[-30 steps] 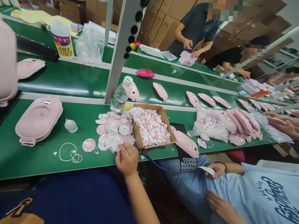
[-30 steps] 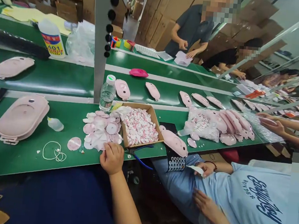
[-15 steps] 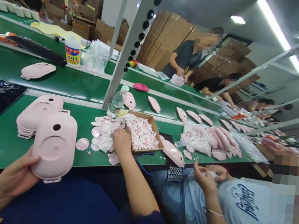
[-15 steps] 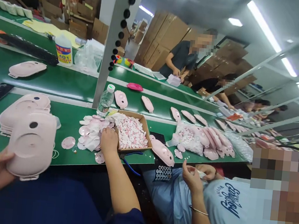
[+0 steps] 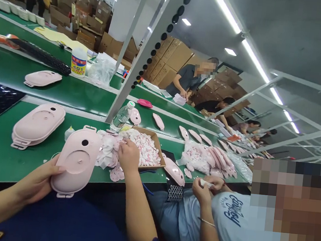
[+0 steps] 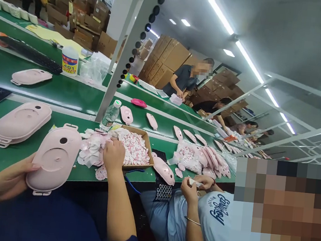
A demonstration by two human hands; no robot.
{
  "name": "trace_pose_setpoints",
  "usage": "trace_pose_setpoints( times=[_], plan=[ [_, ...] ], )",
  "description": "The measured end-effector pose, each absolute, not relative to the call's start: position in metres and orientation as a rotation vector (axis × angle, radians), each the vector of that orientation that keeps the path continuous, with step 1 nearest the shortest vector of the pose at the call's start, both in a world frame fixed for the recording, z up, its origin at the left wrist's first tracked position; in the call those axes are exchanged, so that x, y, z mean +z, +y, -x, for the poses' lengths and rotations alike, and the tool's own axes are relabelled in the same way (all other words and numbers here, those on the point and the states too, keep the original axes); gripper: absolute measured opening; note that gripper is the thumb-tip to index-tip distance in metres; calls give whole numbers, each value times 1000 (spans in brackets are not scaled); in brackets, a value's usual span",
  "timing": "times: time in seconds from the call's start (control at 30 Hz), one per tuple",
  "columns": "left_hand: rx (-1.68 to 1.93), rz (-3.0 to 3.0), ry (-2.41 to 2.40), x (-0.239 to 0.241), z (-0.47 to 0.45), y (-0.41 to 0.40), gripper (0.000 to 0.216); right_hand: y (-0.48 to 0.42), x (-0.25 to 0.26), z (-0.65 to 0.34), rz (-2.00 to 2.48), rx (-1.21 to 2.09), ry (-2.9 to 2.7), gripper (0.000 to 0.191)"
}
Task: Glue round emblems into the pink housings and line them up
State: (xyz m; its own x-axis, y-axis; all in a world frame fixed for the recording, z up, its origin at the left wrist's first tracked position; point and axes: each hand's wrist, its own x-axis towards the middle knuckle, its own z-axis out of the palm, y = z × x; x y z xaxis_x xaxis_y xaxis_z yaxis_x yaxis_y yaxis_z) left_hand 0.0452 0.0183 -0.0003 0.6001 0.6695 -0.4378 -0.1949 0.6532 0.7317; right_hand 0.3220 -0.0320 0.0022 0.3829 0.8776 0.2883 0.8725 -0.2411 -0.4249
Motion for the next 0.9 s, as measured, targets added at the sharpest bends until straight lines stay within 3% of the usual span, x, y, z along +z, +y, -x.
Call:
trace_pose_setpoints(
  times=[0.13,0.3,0.47,0.6,0.9],
  plan=[
    [566,-712,708,15,-55,17,90,-62,17,-292,1830,152,-1339,31],
    [563,-727,641,25,-71,12,85,-84,24,-252,1346,477,-1072,27],
    [553,-747,602,23,-72,5,91,-83,38,-235,1460,90,-1454,11],
    [586,-822,567,22,-67,4,94,-79,50,-234,1437,-226,-1628,19],
    [448,-878,598,23,-69,6,79,-70,67,-251,1300,-537,-2189,21]
  ],
)
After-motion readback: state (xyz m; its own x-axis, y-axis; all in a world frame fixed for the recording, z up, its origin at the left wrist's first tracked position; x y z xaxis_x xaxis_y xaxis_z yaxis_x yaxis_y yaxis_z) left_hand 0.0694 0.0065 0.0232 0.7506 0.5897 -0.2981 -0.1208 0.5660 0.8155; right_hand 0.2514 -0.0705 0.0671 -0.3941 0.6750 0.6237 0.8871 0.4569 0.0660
